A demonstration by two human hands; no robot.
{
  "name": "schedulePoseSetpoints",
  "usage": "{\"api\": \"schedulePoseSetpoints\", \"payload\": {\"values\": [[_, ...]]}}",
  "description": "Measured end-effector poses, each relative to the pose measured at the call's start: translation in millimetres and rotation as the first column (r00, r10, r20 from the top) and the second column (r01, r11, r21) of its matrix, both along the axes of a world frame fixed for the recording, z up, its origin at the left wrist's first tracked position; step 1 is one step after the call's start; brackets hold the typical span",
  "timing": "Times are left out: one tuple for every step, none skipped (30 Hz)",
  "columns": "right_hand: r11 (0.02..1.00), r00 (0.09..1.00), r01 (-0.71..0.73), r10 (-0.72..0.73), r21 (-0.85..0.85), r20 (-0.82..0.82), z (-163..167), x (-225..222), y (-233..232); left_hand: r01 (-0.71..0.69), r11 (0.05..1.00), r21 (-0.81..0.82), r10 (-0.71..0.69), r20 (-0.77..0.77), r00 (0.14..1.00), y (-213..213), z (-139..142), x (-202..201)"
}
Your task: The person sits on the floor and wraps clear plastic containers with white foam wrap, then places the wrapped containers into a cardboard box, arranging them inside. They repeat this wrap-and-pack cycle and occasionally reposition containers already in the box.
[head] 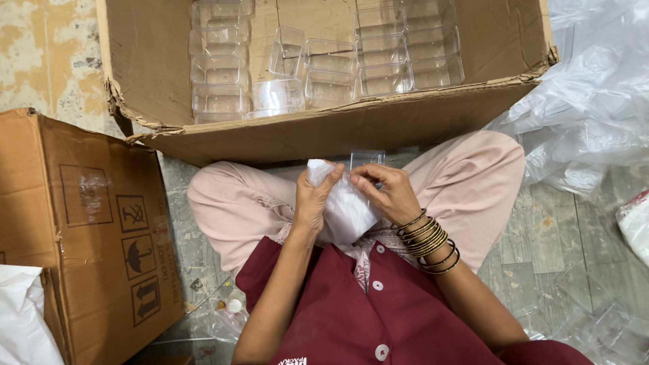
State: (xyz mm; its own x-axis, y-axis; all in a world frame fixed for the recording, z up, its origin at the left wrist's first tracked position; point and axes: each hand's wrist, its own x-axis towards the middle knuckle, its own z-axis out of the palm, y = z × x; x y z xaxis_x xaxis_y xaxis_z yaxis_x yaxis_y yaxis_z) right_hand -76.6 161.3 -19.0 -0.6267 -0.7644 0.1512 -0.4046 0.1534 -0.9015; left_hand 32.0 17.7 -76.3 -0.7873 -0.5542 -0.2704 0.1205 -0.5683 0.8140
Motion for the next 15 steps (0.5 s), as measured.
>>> {"api": "schedulePoseSetpoints", "payload": {"values": [[1.000,1.000,-0.011,0.011,-0.013,0.005,0.5,0.0,0.0,0.019,1.000,0.005,-0.019,-0.004,1.000,-0.2,0.3,-0.1],[0.999,1.000,-0.023,0.023,-0.026,0.011,0.6,-0.1,0.5,0.038,0.999,0.010,-0.038,-0.008,0.999,-0.3,0.6,0.2],[1.000,1.000,-0.004,0.004,0.000,-0.005,0.0,-0.3,1.2,0.056,0.998,0.012,-0.056,-0.016,0.998,-0.6,1.0,0.4],[1.000,1.000,0.017,-0.016,0.025,-0.021,-1.4,-0.8,2.2,0.074,0.997,0.013,-0.074,-0.025,0.997,-0.9,1.5,1.0],[0.998,0.999,0.036,-0.034,0.050,-0.038,-3.7,-1.4,3.4,0.091,0.996,0.014,-0.090,-0.034,0.995,-1.6,1.8,1.5],[0.999,0.999,0.028,-0.027,0.045,-0.035,-7.0,-2.0,5.0,0.116,0.992,0.044,-0.114,-0.054,0.992,-2.2,2.0,2.7],[0.999,0.999,0.022,-0.020,0.041,-0.032,-11.2,-2.9,6.6,0.142,0.987,0.072,-0.137,-0.075,0.988,-2.9,1.9,4.4],[0.999,0.999,0.017,-0.015,0.035,-0.030,-16.2,-4.0,9.0,0.170,0.981,0.099,-0.160,-0.097,0.982,-4.1,1.5,5.8],[1.000,0.998,0.016,-0.015,-0.007,0.064,-21.8,-5.1,11.3,0.194,0.960,0.202,-0.179,-0.088,0.980,-5.5,0.6,7.7],[0.999,0.987,0.020,-0.012,-0.049,0.157,-27.9,-6.3,13.5,0.215,0.928,0.304,-0.200,-0.080,0.977,-7.4,-0.6,9.7],[0.995,0.968,0.029,-0.006,-0.090,0.250,-33.5,-8.3,17.2,0.232,0.885,0.403,-0.221,-0.074,0.972,-9.1,-2.2,12.1],[0.956,0.815,0.070,0.109,-0.284,0.570,-38.2,-11.9,22.4,0.344,0.855,0.388,-0.335,-0.092,0.938,-11.1,-4.2,15.0],[0.881,0.558,0.178,0.276,-0.438,0.783,-41.9,-16.1,28.4,0.450,0.813,0.370,-0.444,-0.107,0.890,-12.9,-6.4,18.6],[0.784,0.243,0.334,0.465,-0.523,0.851,-44.5,-19.6,34.8,0.549,0.758,0.352,-0.545,-0.121,0.830,-13.6,-8.9,22.0],[0.785,0.211,0.341,0.473,-0.518,0.855,-45.7,-22.8,42.0,0.579,0.766,0.278,-0.599,-0.018,0.801,-12.7,-11.7,24.4]]}}
